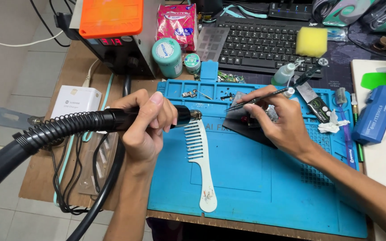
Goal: Adjusting and soldering small components on a motherboard using a heat gun and tweezers
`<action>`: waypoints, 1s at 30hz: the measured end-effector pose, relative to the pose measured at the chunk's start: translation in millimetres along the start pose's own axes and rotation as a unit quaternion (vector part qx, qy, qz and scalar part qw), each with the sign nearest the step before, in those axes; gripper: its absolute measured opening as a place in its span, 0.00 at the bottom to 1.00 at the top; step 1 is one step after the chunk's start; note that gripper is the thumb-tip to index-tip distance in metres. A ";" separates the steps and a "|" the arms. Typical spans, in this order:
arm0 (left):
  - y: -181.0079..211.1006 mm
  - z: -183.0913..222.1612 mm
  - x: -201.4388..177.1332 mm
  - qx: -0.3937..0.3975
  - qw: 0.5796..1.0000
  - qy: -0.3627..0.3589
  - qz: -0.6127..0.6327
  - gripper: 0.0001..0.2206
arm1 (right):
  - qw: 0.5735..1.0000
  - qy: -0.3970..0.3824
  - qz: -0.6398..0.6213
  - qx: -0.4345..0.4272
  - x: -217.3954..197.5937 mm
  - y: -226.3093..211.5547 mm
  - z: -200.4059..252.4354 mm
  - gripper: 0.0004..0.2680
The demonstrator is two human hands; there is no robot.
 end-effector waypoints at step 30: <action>-51.9 -30.0 111.5 -0.057 0.992 -0.083 0.074 0.22 | 0.994 0.082 -0.077 -0.012 -36.8 67.3 78.6 0.03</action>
Point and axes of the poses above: each hand's wrist, its own z-axis away from the middle knuckle, its own x-axis out of the palm, y = z × x, the point moved 2 cm from there along -z, towards the middle knuckle, and after that the axes turned 15 degrees about -y, right-handed, at the moved point
